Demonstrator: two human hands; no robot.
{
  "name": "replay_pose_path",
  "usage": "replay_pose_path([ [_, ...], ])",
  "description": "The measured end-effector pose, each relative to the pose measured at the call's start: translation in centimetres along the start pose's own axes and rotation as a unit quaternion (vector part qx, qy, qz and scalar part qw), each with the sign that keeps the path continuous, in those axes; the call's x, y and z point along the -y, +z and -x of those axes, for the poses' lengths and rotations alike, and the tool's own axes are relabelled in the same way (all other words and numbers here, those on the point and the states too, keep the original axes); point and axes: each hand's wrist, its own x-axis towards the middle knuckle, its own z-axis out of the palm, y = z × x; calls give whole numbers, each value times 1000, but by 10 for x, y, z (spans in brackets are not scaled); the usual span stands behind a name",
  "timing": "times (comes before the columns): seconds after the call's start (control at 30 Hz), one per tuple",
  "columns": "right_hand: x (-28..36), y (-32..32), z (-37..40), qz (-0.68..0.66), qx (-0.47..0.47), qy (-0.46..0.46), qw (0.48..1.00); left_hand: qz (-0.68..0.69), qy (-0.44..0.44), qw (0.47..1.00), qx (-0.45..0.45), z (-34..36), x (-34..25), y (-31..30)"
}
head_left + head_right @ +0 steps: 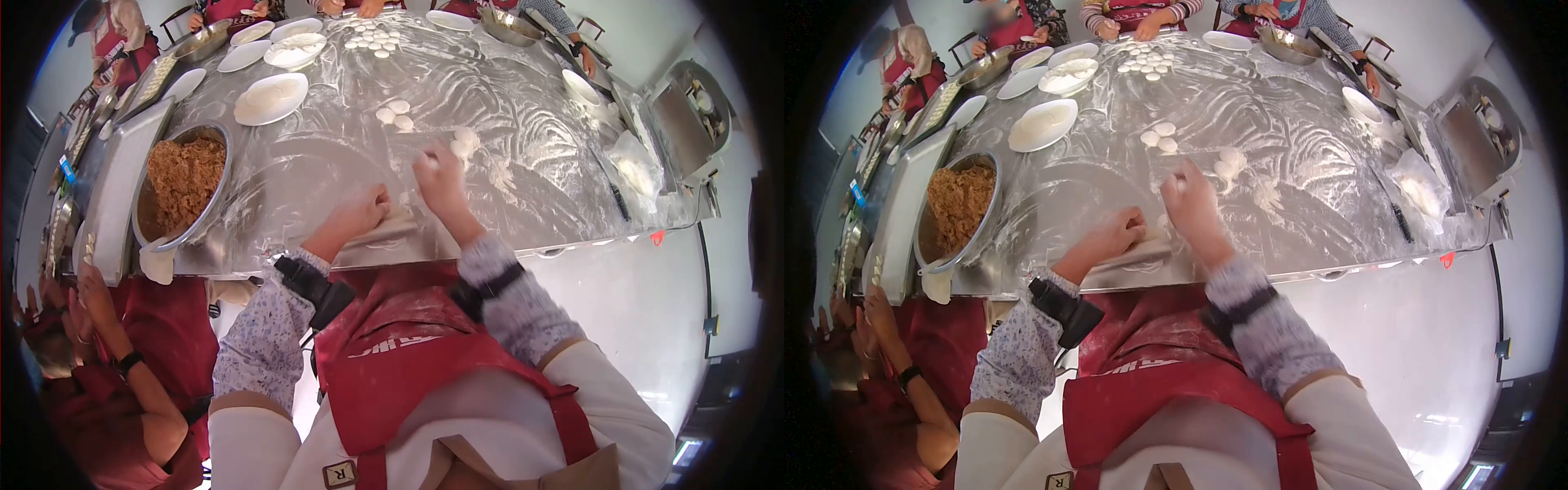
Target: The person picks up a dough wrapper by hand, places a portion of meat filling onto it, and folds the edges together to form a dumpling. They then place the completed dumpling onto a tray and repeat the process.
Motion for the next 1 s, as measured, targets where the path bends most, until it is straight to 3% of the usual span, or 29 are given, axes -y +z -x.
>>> replay_pose_path([
  [0.03, -8, 11, -11, 1, -1, 2, 1000, 1, 1, 1000, 2, -5, -3, 3],
  [0.1, -9, 30, -30, 7, -24, 21, 999, -15, 15, 997, -76, -16, -6, 4],
  [0.3, 13, -10, 25, -44, -24, 29, 998, -74, 59, 995, -35, -6, 0, 0],
  [0.43, 8, -3, 17, -11, -26, 81, 996, -12, -9, 1000, -27, 0, -5, 13],
  [0.5, -6, 19, -18, 5, -26, 0, 1000, -29, 37, 994, -97, -10, -13, 14],
  [0.63, -5, 20, -15, -6, -40, 8, 999, -53, 13, 993, -102, -20, -10, 16],
  [0.73, 13, -9, 26, 16, -14, 66, 998, -88, 62, 994, -36, -6, -13, 4],
  [0.8, 15, -13, 43, -24, -59, 32, 997, 2, -59, 998, 1, 2, -17, 0],
  [0.83, 12, -11, 41, -22, -58, 42, 997, 5, -63, 998, 10, 5, -15, 4],
  [0.93, 3, 10, -3, 16, -35, 37, 999, -14, -5, 1000, 0, -5, -11, 7],
  [1.0, 0, 22, -17, 1, -52, 27, 998, 19, 47, 991, -127, -14, -15, 17],
])
